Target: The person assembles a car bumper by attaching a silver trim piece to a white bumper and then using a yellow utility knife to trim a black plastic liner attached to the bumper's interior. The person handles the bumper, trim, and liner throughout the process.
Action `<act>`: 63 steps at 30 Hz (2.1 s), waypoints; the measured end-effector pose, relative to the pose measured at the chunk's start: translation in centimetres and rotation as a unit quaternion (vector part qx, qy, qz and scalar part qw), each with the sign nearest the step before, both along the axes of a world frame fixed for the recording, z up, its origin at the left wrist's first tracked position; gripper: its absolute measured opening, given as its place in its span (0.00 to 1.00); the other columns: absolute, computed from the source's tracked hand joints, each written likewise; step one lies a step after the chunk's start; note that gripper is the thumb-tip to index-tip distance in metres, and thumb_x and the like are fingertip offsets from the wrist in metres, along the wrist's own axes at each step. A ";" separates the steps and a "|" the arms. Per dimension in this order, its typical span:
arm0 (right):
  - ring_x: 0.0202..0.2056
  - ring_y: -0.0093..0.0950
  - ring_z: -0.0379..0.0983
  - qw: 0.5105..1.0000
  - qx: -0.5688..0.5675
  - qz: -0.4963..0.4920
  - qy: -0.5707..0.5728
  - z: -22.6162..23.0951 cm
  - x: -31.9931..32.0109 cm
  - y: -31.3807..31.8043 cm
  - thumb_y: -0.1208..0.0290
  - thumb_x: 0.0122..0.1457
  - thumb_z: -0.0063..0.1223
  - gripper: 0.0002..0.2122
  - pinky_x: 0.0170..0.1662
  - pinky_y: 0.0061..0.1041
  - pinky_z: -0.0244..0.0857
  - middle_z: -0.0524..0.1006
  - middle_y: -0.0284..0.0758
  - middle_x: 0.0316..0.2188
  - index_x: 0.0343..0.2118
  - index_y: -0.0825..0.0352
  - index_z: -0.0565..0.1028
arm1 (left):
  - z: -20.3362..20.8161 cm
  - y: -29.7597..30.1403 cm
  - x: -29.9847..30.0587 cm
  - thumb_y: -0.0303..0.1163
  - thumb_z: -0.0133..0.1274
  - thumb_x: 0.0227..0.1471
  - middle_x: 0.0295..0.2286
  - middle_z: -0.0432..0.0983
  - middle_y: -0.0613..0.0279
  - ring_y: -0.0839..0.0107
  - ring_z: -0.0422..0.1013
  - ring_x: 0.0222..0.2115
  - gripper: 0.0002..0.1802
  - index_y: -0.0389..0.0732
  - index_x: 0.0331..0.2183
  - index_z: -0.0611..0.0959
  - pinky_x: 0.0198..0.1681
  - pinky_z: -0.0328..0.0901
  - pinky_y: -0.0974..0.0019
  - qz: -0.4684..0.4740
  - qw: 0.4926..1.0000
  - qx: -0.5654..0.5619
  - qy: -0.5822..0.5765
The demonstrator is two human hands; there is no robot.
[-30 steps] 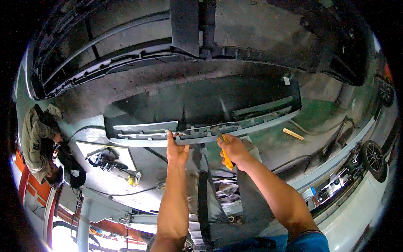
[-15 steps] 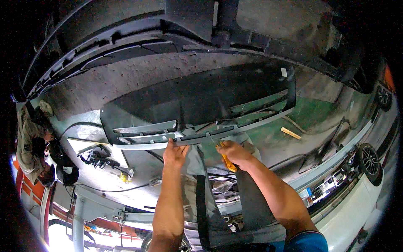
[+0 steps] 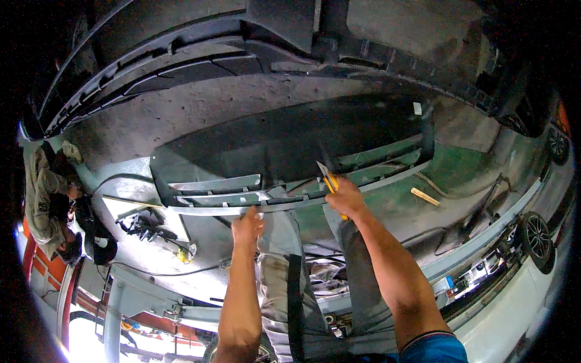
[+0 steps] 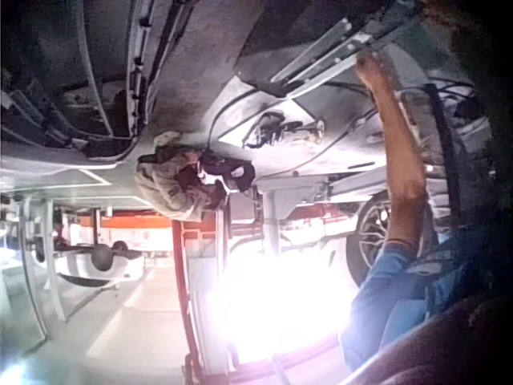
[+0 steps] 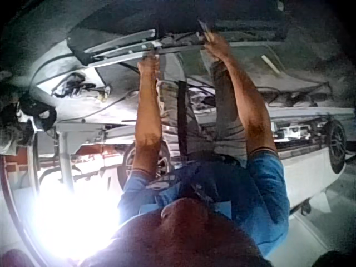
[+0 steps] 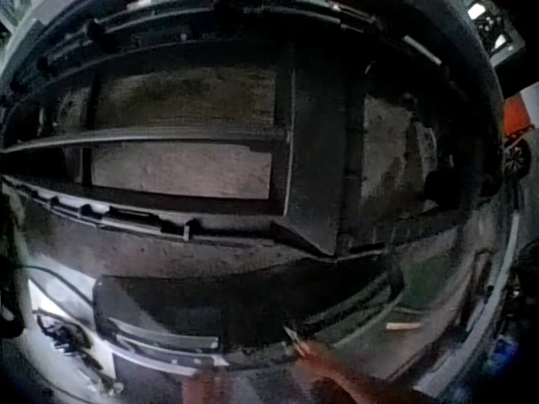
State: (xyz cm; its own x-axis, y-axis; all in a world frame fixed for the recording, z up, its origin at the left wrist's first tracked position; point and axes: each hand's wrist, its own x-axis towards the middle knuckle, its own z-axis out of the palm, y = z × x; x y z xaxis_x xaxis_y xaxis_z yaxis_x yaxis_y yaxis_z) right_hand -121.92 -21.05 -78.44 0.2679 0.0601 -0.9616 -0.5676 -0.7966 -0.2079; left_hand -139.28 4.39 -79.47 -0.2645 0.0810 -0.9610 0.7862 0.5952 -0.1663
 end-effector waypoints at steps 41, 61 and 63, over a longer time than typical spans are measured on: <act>0.18 0.28 0.69 0.929 -0.043 -0.281 0.236 3.9 -1.6 0.2 0.65 0.63 0.46 0.11 0.19 0.29 0.65 0.71 0.36 0.21 0.44 0.65 0.67 | 1.0 -4.3 6.9 0.52 0.62 0.42 0.32 0.80 0.55 0.55 0.76 0.35 0.24 0.41 0.33 0.81 0.41 0.67 0.56 -0.686 0.679 -0.026 -0.260; 0.15 0.26 0.67 0.933 -0.025 -0.212 0.289 4.0 0.0 0.7 0.60 0.66 0.42 0.13 0.17 0.28 0.62 0.69 0.33 0.18 0.35 0.66 0.67 | 0.0 -4.8 4.9 0.54 0.60 0.42 0.27 0.78 0.54 0.54 0.74 0.31 0.27 0.37 0.29 0.78 0.37 0.66 0.54 -0.670 0.652 0.046 -0.352; 0.15 0.26 0.67 0.935 -0.018 -0.207 0.289 4.0 -0.1 0.6 0.60 0.66 0.42 0.12 0.17 0.28 0.62 0.69 0.33 0.18 0.35 0.66 0.67 | 0.0 -4.9 4.9 0.54 0.60 0.42 0.27 0.77 0.54 0.54 0.74 0.31 0.27 0.37 0.29 0.79 0.36 0.66 0.54 -0.667 0.654 0.046 -0.356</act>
State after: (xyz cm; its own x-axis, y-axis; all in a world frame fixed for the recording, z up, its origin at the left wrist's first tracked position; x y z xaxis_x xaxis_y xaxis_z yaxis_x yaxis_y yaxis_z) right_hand -121.98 -20.43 -74.47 -0.3035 0.0305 -0.9523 -0.8380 -0.4843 0.2516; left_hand -134.43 -0.46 -79.50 0.6110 -0.1498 -0.7773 0.4754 -0.7158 0.5116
